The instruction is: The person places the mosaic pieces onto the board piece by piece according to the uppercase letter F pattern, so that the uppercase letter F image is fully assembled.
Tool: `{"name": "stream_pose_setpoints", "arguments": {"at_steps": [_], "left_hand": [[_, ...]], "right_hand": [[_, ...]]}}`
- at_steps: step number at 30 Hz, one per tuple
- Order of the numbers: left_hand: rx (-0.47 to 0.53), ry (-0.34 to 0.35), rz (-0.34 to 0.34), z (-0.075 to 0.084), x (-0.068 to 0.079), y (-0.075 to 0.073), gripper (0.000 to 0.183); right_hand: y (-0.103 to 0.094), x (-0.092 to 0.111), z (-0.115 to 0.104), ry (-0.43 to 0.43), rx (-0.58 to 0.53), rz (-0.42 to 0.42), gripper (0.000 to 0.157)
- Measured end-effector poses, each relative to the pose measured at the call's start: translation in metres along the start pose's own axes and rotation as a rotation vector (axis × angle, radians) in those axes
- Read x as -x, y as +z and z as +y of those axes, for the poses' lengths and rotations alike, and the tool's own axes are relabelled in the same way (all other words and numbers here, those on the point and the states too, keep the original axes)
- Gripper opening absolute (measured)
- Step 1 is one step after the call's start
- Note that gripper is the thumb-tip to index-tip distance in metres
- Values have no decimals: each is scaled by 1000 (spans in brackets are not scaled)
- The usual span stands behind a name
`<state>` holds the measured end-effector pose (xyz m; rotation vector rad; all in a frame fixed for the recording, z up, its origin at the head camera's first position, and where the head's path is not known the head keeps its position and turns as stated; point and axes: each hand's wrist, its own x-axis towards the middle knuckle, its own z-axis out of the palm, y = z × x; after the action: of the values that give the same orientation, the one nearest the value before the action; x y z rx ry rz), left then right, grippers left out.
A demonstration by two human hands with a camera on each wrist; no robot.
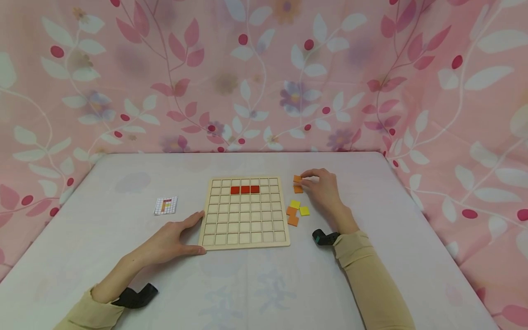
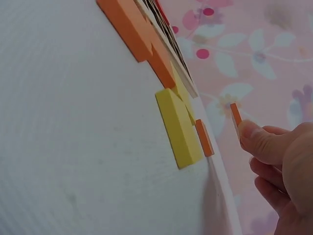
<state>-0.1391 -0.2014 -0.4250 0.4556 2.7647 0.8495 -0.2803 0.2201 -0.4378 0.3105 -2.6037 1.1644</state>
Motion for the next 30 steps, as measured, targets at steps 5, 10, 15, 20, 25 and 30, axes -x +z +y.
{"name": "stream_pose_setpoints", "arguments": {"at_steps": [5,10,15,20,25,30], "left_hand": [[-4,10,4,0,-1,-1,103],[-4,11,7,-1,-1,0,103],[11,5,-1,-1,0,0,104],[12,2,-2,0,0,0,104],[12,1,3,0,0,0,104],[16,-3,4,0,0,0,104]], "right_hand": [[1,-1,-10,-3,0,-7,20],[6,-1,-23,-4,-11,-31,19],[19,3,-41,6,-38,-82,19],[37,3,-64,-46,-56,-104,19],[54,-1,-85,-55,-122,-134,18],[70,-5,-100,-108,-153,-152,18]]}}
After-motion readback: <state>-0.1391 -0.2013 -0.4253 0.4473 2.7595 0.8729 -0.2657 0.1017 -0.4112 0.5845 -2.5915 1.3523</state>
